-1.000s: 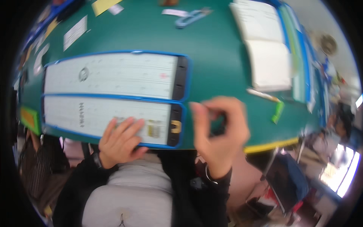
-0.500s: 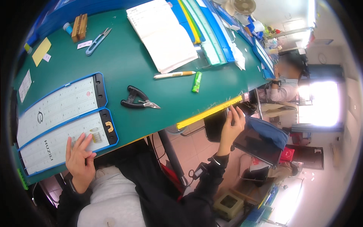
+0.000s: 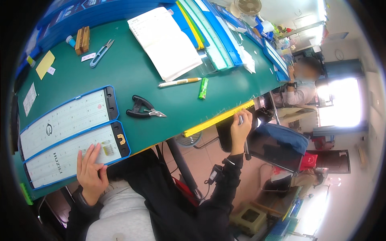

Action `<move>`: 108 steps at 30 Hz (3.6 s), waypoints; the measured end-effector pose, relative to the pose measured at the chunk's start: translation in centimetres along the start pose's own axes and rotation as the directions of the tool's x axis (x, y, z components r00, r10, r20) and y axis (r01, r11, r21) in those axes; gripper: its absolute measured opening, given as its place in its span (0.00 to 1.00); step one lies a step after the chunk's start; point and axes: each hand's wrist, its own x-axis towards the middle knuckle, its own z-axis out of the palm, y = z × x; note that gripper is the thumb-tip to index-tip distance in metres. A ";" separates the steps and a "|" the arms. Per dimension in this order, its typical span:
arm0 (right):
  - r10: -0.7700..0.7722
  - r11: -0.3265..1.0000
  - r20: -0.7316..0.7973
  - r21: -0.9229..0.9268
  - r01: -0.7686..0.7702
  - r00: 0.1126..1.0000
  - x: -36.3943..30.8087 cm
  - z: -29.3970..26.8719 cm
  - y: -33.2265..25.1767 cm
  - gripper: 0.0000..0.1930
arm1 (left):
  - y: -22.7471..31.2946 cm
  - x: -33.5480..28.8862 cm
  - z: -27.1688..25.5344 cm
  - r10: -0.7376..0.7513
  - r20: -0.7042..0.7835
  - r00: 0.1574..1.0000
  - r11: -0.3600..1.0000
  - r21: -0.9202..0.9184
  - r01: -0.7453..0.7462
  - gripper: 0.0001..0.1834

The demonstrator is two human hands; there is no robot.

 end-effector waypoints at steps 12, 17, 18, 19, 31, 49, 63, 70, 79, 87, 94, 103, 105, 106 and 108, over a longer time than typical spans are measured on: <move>0.132 0.989 -0.480 0.003 -0.149 0.867 0.6 -1.0 -4.7 0.06 | 0.4 0.4 0.0 0.010 0.035 0.999 1.000 0.003 -0.010 0.07; -0.339 0.801 -0.011 0.521 0.295 0.941 -4.8 -4.0 -25.4 0.03 | 1.5 1.2 -4.3 -0.015 0.222 0.975 0.935 -0.344 0.093 0.25; -0.586 0.692 0.228 0.639 0.334 0.777 -5.2 -5.1 -27.9 0.03 | 2.0 2.3 -4.4 0.014 0.308 0.951 0.871 -0.470 0.140 0.33; -0.672 0.580 0.223 0.751 0.315 0.706 -7.0 -5.3 -29.5 0.03 | 2.1 3.3 -4.2 0.192 0.365 0.911 0.772 -0.629 0.089 0.37; -0.554 -0.145 0.208 0.929 -0.340 0.806 4.8 -1.4 -32.1 0.20 | -2.1 -1.2 -11.9 -0.164 0.346 0.924 0.189 -0.908 0.374 0.08; -0.973 0.207 0.221 0.729 0.653 0.063 -2.0 -0.3 -45.2 0.11 | -3.3 -3.2 -11.8 -0.569 0.109 0.815 0.439 -0.798 0.413 0.10; -0.823 0.524 0.465 0.843 0.120 0.327 -0.7 5.9 -49.6 0.05 | -12.8 -9.2 -15.8 -0.635 -0.715 0.292 0.476 -0.065 0.877 0.13; -0.842 0.527 0.521 0.850 0.003 0.138 -2.9 8.2 -55.1 0.05 | -14.3 -9.9 -16.6 -0.753 -0.618 0.227 0.431 -0.202 0.880 0.06; -0.809 0.578 0.587 0.803 -0.145 0.027 -6.4 11.9 -59.8 0.08 | -15.6 -10.3 -16.6 -0.229 -0.942 0.245 0.211 0.197 0.957 0.14; -0.869 0.488 0.492 0.870 -0.075 0.057 -9.7 13.2 -62.7 0.08 | -14.3 -9.2 -14.2 -0.618 -0.769 0.161 0.481 -0.208 0.852 0.18; -0.822 0.569 0.570 0.820 -0.060 -0.009 -10.0 13.7 -63.9 0.07 | -14.9 -8.7 -13.5 -0.573 -0.803 0.161 0.488 -0.178 0.854 0.16; -0.872 0.489 0.489 0.872 0.006 0.012 -10.2 13.9 -63.9 0.06 | -14.8 -8.8 -13.7 -0.588 -0.792 0.164 0.479 -0.178 0.859 0.12; -0.876 0.483 0.483 0.875 0.026 0.006 -10.1 14.0 -63.8 0.05 | -14.8 -8.8 -13.7 -0.582 -0.795 0.169 0.486 -0.173 0.857 0.12; -0.876 0.482 0.482 0.876 0.026 0.007 -10.1 14.0 -63.7 0.05 | -14.8 -8.8 -13.7 -0.587 -0.791 0.173 0.486 -0.174 0.857 0.11; -0.886 0.462 0.461 0.887 0.005 0.053 -10.2 14.1 -63.6 0.05 | -14.8 -8.8 -13.8 -0.591 -0.788 0.176 0.486 -0.173 0.857 0.10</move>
